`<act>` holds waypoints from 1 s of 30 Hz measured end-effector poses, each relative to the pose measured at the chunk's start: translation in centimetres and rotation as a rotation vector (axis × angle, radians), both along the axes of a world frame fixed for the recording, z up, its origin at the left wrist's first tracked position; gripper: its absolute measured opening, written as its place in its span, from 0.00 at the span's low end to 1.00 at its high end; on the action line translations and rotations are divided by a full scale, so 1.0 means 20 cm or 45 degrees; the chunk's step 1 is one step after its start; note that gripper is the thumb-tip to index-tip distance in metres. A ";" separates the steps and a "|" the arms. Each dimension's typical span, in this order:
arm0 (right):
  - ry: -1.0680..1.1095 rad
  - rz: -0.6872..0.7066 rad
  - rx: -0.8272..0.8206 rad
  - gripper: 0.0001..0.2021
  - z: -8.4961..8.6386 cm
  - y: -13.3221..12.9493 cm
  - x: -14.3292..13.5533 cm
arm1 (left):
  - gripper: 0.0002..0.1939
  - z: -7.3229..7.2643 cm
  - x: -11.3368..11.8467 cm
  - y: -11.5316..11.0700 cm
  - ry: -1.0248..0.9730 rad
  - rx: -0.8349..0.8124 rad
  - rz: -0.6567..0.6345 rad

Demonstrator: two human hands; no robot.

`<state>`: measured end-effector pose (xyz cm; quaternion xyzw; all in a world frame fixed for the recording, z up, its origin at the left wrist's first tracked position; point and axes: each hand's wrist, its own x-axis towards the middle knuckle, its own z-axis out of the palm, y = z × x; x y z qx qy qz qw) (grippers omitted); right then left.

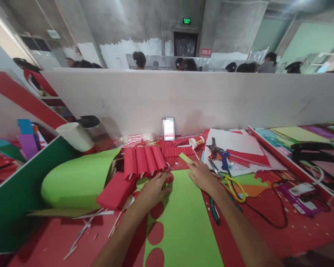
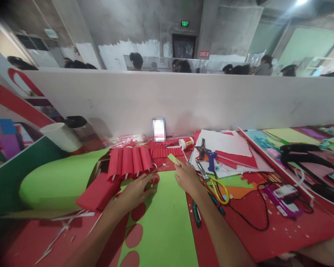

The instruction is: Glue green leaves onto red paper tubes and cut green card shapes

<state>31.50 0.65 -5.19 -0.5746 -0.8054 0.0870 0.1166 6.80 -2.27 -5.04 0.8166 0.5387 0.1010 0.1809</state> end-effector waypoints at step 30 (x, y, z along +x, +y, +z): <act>-0.377 -0.564 -0.498 0.24 0.28 -0.20 0.43 | 0.13 0.03 -0.06 0.03 -0.617 -0.303 -0.073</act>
